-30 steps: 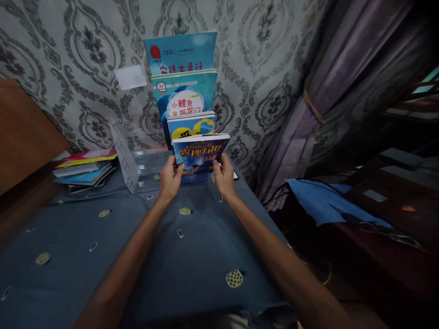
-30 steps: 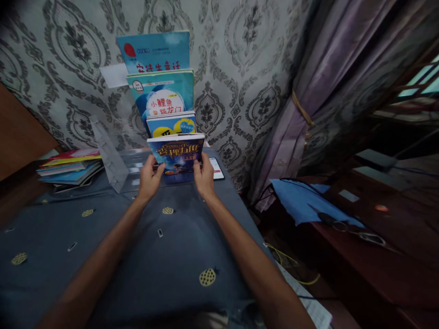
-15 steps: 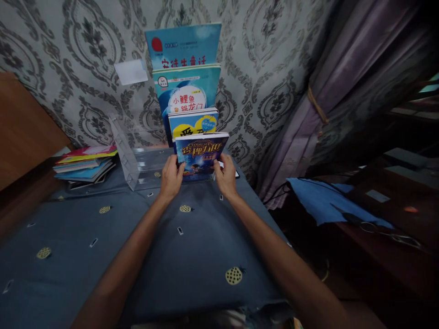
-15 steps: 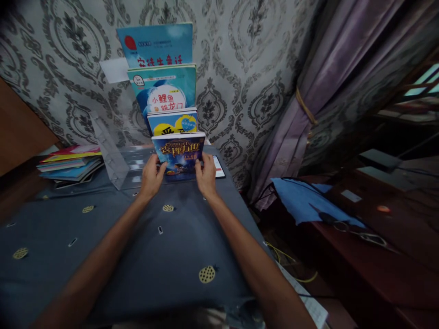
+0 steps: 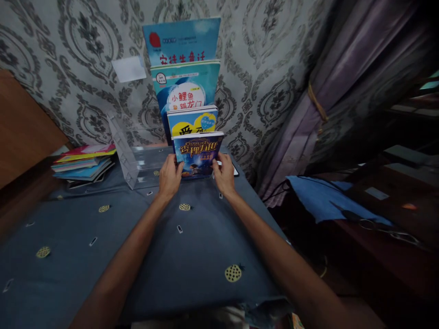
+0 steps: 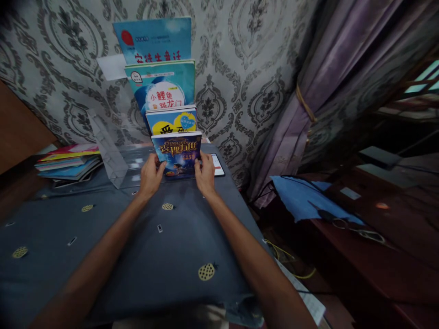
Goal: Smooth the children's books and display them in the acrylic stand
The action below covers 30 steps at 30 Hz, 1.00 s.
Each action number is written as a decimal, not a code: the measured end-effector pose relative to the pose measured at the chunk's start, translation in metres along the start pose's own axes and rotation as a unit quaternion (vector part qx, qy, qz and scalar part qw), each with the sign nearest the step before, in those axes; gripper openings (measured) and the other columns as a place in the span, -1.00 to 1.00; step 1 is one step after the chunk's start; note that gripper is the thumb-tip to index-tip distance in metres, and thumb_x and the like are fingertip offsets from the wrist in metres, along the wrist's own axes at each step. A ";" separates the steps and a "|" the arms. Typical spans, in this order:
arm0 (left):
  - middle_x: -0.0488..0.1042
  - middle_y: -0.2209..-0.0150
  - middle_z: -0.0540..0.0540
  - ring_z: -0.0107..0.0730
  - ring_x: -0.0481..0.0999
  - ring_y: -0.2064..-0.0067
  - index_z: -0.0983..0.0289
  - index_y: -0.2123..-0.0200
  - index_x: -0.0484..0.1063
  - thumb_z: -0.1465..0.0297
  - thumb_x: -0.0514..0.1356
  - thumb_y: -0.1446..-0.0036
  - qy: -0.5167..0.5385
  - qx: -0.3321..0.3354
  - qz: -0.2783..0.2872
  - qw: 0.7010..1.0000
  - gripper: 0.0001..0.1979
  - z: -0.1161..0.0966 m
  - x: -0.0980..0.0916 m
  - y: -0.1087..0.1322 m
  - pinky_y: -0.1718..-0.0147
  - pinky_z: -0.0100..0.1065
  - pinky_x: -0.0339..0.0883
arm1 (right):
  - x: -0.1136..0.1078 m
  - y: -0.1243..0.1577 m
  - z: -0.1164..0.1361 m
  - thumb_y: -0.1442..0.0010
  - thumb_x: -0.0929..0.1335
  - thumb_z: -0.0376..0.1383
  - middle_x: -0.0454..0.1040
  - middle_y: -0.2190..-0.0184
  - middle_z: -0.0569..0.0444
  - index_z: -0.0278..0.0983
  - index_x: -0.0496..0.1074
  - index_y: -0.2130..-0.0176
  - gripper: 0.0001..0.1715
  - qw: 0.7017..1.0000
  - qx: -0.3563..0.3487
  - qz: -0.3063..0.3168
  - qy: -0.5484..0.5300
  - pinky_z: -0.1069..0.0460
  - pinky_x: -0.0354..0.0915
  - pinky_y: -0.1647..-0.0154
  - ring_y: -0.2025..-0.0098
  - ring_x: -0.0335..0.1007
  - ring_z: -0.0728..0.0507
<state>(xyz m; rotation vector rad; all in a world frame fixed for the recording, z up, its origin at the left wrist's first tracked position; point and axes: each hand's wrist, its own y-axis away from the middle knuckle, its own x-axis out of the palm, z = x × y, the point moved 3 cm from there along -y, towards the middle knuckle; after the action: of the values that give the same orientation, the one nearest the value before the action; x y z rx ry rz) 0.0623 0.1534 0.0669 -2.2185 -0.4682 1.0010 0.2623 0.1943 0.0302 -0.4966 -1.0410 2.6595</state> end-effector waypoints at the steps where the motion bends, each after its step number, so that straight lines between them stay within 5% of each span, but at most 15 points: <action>1: 0.44 0.25 0.06 -0.28 0.46 0.21 0.20 0.18 0.27 0.40 0.10 -0.30 0.002 -0.003 -0.001 1.000 -0.96 0.000 0.000 0.001 0.19 -0.29 0.31 | 0.000 0.000 -0.001 -0.38 0.21 -0.13 0.38 0.10 -0.08 -0.16 0.40 -0.07 -0.64 1.000 -0.001 0.000 0.002 -0.21 0.47 0.07 0.02 0.38 -0.26; 18: 0.47 0.21 0.10 -0.22 0.52 0.17 0.20 0.10 0.21 0.41 0.15 -0.27 -0.013 -0.059 0.006 0.998 -0.82 0.004 0.001 0.003 0.18 -0.26 0.36 | 0.006 0.006 0.001 -0.27 0.21 -0.33 0.44 0.11 -0.12 -0.27 0.40 -0.10 -0.56 0.998 -0.009 -0.026 0.061 -0.21 0.37 -0.03 0.03 0.37 -0.26; 30: 0.49 0.11 0.22 -0.14 0.55 0.10 0.25 0.13 0.27 0.36 0.02 -0.40 -0.197 -0.084 0.091 0.972 -0.90 -0.009 0.000 0.001 0.22 -0.28 0.33 | 0.009 0.009 -0.001 -0.25 0.20 -0.33 0.44 0.16 -0.11 -0.26 0.40 -0.12 -0.53 0.996 -0.008 -0.032 0.078 -0.20 0.37 0.00 0.07 0.37 -0.26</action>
<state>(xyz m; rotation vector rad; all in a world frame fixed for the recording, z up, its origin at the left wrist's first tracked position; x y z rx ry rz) 0.0687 0.1490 0.0708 -2.2425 -0.5467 1.5666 0.2534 0.1918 0.0208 -0.6499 -1.0150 2.5132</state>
